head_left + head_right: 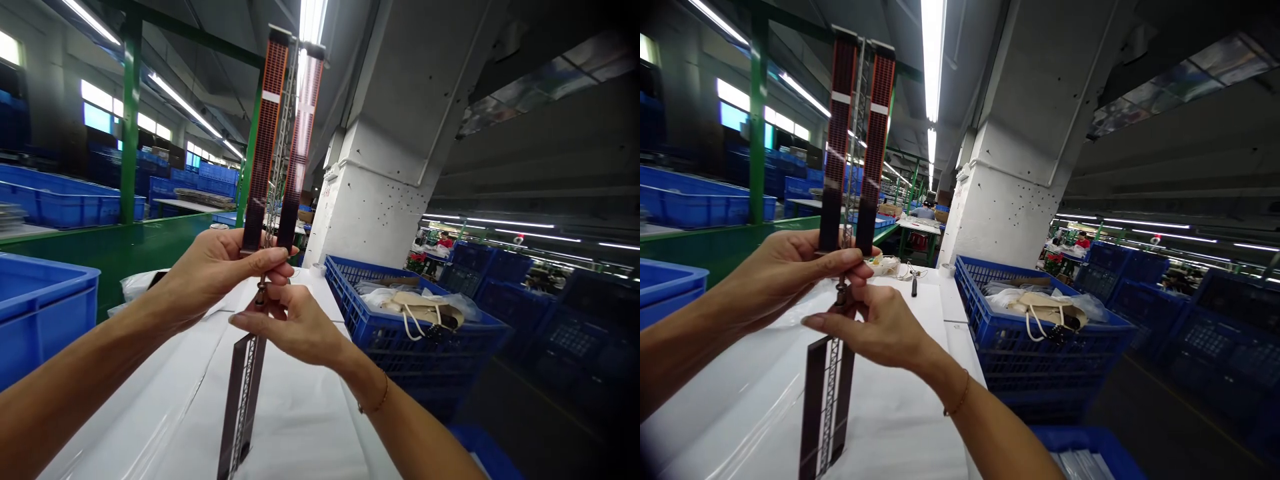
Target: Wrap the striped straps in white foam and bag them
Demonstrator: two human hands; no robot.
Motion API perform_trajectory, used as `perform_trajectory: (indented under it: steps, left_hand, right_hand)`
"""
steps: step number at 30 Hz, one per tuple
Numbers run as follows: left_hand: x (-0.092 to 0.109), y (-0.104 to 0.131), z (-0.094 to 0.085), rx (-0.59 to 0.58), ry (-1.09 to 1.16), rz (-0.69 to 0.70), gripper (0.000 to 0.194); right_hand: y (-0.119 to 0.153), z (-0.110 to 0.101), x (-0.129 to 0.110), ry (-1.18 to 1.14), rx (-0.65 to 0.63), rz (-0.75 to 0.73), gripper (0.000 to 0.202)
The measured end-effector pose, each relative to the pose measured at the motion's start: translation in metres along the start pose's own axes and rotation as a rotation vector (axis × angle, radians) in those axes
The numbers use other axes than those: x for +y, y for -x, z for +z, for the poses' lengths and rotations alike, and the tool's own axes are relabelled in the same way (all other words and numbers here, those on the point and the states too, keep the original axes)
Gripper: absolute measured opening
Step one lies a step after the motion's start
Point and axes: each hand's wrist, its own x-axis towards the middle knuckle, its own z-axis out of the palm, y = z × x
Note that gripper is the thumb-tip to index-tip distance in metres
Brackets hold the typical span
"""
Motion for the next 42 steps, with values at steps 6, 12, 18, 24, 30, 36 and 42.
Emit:
perform_trajectory:
  steps: [6,12,18,24,30,36,42]
  left_hand:
    - [-0.001,0.000,-0.002,0.019,-0.022,0.021,0.023]
    - [-0.002,0.001,-0.004,0.005,-0.094,0.005,0.021]
    - [-0.004,0.001,-0.006,0.029,-0.054,-0.001,0.024]
    - [-0.006,0.002,-0.005,0.026,-0.102,-0.029,0.024]
    - [-0.002,0.003,-0.002,0.043,-0.105,-0.061,0.024]
    - [-0.004,0.005,-0.005,-0.017,-0.070,-0.074,0.022]
    - [-0.005,0.003,-0.002,0.002,-0.102,-0.095,0.021]
  right_hand:
    - [0.002,0.001,0.000,-0.129,-0.029,0.007,0.035]
    - [0.001,0.005,0.003,-0.091,-0.011,0.007,0.028]
    - [0.001,0.005,0.007,-0.209,-0.010,0.069,0.037]
    - [0.003,0.007,0.006,-0.159,-0.030,0.065,0.030]
    - [0.001,0.010,0.008,-0.111,0.052,0.115,0.037]
    - [0.003,0.005,0.005,-0.077,-0.065,0.045,0.027]
    - [0.001,0.011,0.007,-0.193,-0.015,0.131,0.040]
